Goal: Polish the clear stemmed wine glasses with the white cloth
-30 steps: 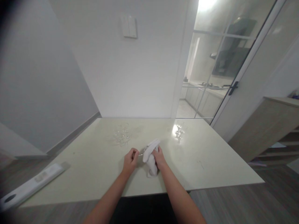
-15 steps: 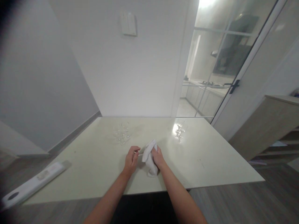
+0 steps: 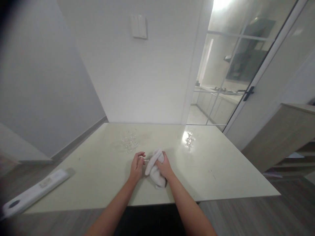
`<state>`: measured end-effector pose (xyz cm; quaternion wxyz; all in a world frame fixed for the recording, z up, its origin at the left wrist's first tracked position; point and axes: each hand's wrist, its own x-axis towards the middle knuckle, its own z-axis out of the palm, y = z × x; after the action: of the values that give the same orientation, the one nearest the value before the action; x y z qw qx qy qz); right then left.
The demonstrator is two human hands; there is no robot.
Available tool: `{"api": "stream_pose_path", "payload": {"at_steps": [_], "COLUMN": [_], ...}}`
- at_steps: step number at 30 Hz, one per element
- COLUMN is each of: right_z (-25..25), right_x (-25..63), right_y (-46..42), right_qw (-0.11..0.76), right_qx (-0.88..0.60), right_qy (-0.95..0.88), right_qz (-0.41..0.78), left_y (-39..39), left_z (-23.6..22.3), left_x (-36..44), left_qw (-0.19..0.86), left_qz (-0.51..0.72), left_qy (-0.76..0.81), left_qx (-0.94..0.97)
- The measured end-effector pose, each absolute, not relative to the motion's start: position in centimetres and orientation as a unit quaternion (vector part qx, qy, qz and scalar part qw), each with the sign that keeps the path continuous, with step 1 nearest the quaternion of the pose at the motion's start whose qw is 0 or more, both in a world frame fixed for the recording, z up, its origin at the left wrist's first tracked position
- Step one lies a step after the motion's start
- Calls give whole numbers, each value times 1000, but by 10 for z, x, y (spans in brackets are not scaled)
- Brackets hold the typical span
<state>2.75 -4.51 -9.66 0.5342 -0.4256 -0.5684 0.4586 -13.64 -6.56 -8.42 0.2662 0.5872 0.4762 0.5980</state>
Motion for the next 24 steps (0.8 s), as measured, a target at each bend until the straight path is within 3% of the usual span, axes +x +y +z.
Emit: {"api": "stream_pose_path", "payload": {"at_steps": [5,16,24], "right_z": [-104,-98,-101], "right_x": [32,27,28], "right_y": [-40,-46,-40], "right_qw": [529,521,548], "right_qx": [-491,-404,-481], "right_qy": [-478,-637,-516], "right_qz": [501,400,449], "left_y": [-76,-53,-70], "left_z": [-78,-84,-82], "left_x": [-133,-137,-133], "left_qw": [170,317,249], "left_qz": [595,598,554], "left_qy": [431,552,520], "left_qx": [657,486,601]}}
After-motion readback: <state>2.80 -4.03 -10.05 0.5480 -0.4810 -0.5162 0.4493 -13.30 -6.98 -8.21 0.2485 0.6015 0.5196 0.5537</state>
